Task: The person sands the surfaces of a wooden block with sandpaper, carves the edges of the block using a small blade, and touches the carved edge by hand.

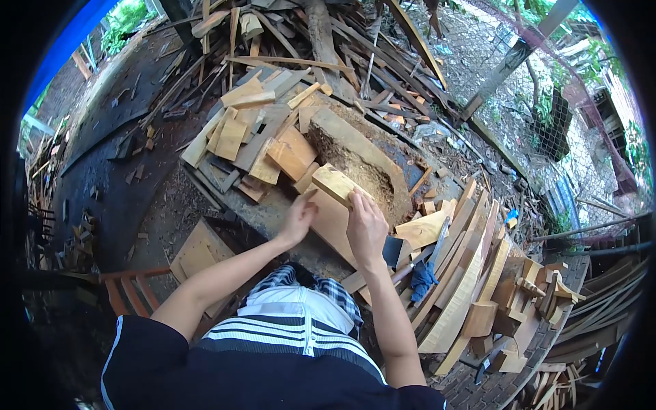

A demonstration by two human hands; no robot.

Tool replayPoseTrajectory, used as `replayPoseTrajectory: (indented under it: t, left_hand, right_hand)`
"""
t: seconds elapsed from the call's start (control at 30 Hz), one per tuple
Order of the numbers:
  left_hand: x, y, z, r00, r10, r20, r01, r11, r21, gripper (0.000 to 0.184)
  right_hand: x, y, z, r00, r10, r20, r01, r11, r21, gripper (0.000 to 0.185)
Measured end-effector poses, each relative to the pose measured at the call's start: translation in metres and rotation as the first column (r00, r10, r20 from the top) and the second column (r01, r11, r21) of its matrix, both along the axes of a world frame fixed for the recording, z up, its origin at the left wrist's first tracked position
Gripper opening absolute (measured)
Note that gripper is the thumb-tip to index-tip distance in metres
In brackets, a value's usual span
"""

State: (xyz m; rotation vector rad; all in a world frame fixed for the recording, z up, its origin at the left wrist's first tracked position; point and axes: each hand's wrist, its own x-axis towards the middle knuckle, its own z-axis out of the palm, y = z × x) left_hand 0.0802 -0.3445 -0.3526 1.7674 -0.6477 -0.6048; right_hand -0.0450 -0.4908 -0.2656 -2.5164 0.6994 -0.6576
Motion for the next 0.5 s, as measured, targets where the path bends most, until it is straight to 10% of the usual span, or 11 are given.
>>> replayPoseTrajectory:
  t: [0.1,0.3,0.37,0.5]
  left_hand:
    - [0.008,0.042,-0.031,0.986,0.133,0.098,-0.139,0.989,0.050,0.043]
    - [0.011,0.068,-0.012,0.970,0.147,-0.194,-0.115,0.979,0.168,0.043]
    - [0.014,0.057,0.001,0.763,0.202,-0.614,-0.188,0.978,0.088,0.050]
    - [0.027,0.037,0.014,0.285,0.025,-0.958,-0.219,0.975,-0.040,0.067]
  right_hand:
    - [-0.004,-0.004,-0.047,0.939,0.136,-0.316,-0.183,0.975,-0.123,0.056]
    - [-0.001,-0.007,-0.054,0.965,0.153,-0.215,-0.099,0.965,0.244,0.060]
    - [-0.003,-0.003,-0.061,0.967,0.169,-0.192,-0.091,0.930,0.356,0.056]
    - [-0.028,0.030,-0.079,0.981,0.140,-0.132,-0.145,0.989,-0.024,0.060]
